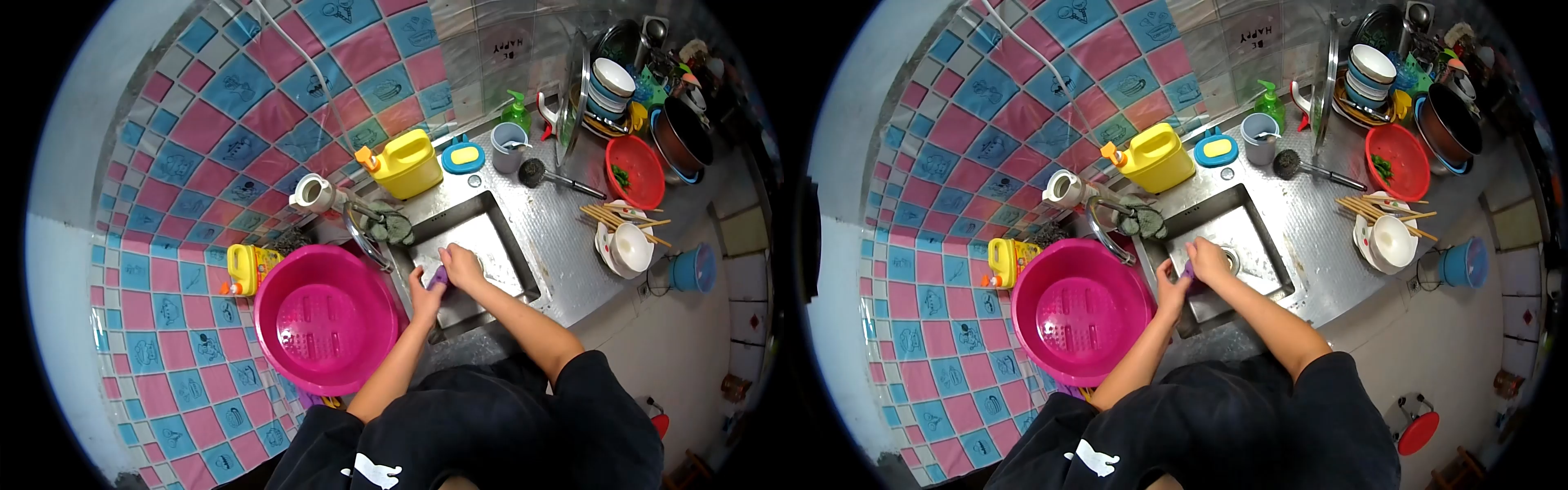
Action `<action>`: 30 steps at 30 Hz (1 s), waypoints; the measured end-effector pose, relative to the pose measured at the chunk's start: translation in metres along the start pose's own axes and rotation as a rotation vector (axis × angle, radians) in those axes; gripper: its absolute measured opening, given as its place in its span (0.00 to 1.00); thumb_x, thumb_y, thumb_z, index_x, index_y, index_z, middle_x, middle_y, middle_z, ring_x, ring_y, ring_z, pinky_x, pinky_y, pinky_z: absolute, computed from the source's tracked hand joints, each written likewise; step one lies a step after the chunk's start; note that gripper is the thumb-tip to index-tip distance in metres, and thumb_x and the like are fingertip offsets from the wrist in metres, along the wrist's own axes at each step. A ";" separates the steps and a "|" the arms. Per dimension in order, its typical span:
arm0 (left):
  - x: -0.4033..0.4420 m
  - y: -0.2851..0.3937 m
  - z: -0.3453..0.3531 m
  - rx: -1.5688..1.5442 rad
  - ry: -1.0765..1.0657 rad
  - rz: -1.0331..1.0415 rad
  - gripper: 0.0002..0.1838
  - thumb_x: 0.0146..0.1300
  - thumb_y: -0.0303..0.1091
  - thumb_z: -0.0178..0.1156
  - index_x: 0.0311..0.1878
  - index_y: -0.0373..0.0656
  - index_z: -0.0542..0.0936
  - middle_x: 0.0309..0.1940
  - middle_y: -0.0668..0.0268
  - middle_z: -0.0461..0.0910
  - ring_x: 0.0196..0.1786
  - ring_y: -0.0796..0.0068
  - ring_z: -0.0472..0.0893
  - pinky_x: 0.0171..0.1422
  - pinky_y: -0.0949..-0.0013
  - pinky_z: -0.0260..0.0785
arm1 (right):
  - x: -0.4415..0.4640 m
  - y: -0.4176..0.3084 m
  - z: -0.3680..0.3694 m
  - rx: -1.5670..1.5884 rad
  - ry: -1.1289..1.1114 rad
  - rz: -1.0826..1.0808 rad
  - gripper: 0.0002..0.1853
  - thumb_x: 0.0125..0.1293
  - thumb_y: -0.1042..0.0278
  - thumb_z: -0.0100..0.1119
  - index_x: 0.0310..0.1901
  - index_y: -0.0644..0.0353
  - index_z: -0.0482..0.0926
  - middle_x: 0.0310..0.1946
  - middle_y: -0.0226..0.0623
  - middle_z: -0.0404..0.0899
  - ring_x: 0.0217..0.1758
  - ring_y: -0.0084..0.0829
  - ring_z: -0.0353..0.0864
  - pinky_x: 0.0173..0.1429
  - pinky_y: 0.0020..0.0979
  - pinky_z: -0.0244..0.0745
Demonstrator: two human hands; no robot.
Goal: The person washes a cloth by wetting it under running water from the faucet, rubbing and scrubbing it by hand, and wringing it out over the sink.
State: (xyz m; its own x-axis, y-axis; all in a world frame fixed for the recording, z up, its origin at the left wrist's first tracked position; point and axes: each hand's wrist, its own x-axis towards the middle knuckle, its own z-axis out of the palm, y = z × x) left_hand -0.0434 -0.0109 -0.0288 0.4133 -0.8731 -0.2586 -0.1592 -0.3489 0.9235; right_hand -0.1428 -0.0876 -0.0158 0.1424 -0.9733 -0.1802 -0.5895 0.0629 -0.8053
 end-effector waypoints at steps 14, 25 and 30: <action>0.021 -0.046 0.000 -1.617 -0.763 -0.491 0.22 0.64 0.38 0.46 0.60 0.39 0.62 0.58 0.59 0.66 0.57 0.65 0.69 0.64 0.59 0.59 | -0.038 -0.042 0.009 -0.130 0.264 -0.537 0.11 0.43 0.65 0.62 0.23 0.58 0.70 0.25 0.36 0.72 0.37 0.37 0.71 0.44 0.35 0.61; -0.007 -0.008 0.000 -1.749 -0.569 -0.284 0.15 0.65 0.37 0.36 0.47 0.41 0.69 0.46 0.59 0.71 0.52 0.66 0.71 0.59 0.63 0.64 | -0.068 -0.028 0.022 0.369 0.130 -0.516 0.04 0.42 0.74 0.54 0.20 0.56 0.68 0.31 0.35 0.75 0.44 0.37 0.72 0.50 0.34 0.62; -0.005 0.038 -0.002 -1.052 -0.345 -0.767 0.20 0.65 0.34 0.35 0.58 0.37 0.61 0.55 0.54 0.66 0.60 0.59 0.65 0.67 0.54 0.54 | -0.010 0.020 0.019 0.600 -0.041 0.197 0.07 0.45 0.79 0.51 0.30 0.61 0.70 0.44 0.47 0.76 0.54 0.38 0.70 0.57 0.36 0.63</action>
State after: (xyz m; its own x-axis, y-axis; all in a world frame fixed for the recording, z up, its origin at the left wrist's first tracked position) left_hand -0.0499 -0.0190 0.0078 -0.1825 -0.6720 -0.7177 0.8312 -0.4954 0.2525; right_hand -0.1410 -0.0729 -0.0405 0.1139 -0.9222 -0.3697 -0.0613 0.3648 -0.9290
